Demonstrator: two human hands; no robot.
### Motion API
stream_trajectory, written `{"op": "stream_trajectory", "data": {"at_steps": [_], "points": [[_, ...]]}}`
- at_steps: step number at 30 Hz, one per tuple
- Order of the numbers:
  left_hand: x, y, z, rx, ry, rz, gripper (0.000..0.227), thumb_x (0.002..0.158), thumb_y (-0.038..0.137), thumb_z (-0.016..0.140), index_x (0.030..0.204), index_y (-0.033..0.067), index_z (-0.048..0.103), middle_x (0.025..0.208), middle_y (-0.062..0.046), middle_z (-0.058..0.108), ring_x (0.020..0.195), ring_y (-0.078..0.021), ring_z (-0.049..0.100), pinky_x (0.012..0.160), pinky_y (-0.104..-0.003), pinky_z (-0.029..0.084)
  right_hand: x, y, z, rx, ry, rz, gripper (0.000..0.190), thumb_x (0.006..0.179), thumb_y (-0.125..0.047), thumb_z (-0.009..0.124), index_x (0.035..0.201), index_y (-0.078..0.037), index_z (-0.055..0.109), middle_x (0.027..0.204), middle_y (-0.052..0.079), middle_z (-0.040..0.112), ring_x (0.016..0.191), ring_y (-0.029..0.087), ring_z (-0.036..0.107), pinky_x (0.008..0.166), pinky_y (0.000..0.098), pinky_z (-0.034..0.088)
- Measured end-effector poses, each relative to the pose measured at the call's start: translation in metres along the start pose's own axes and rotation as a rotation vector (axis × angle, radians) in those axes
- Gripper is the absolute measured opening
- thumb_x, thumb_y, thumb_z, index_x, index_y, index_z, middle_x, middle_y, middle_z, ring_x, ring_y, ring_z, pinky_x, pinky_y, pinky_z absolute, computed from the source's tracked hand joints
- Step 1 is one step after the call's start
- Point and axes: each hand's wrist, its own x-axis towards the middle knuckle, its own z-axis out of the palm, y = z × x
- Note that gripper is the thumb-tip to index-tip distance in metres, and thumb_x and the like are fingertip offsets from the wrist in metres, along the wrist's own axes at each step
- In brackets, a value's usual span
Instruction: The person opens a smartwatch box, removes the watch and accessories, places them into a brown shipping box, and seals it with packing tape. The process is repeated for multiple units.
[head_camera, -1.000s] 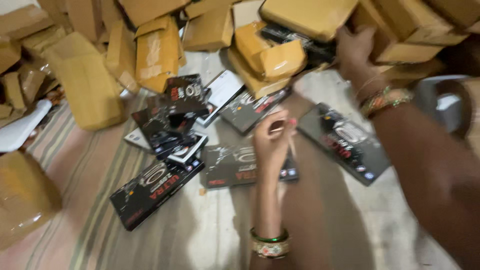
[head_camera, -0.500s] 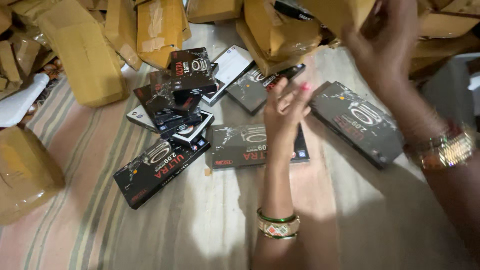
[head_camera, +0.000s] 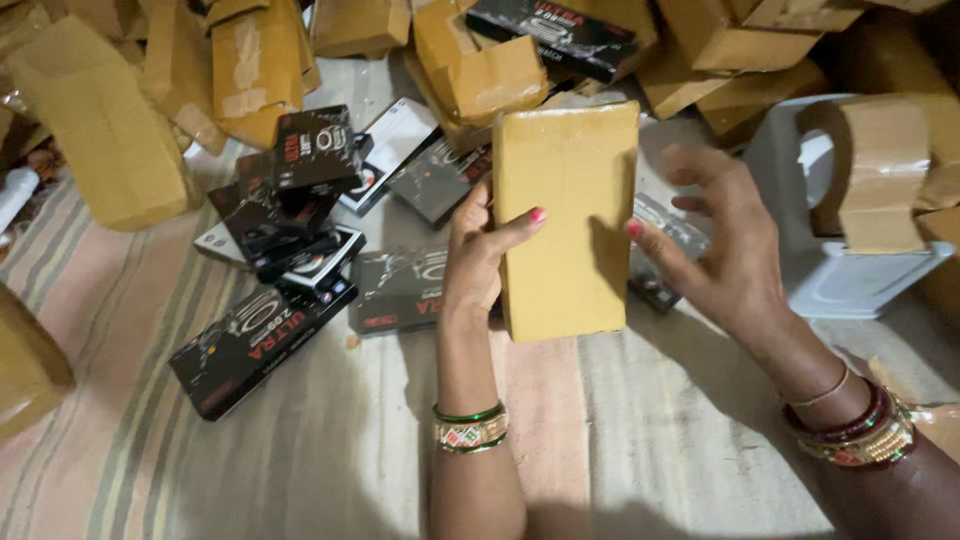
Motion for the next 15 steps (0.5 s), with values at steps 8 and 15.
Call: {"op": "stream_trajectory", "data": {"at_steps": [8,15], "points": [[0.009,-0.014,0.023,-0.148,0.135,0.039,0.047,0.092,0.016,0.081,0.132,-0.0008,0.062,0.115,-0.006,0.071,0.101,-0.0149,0.067,0.090,-0.032,0.056,0.013,0.005,0.000,0.528,-0.515,0.257,0.075,0.084,-0.021,0.081,0.144,0.006,0.046,0.132,0.022,0.067,0.120,0.028,0.062,0.099,0.0395,0.050],[0.011,-0.009,0.011,0.080,0.357,-0.083,0.058,0.088,0.042,0.073,0.132,0.0054,0.063,0.111,-0.011,0.075,0.095,-0.0197,0.075,0.082,-0.035,0.061,0.077,0.005,-0.042,0.341,-0.063,0.481,0.033,0.101,-0.023,0.064,0.124,0.001,0.064,0.117,0.014,0.075,0.102,0.019,0.074,0.087,0.0334,0.060]]}}
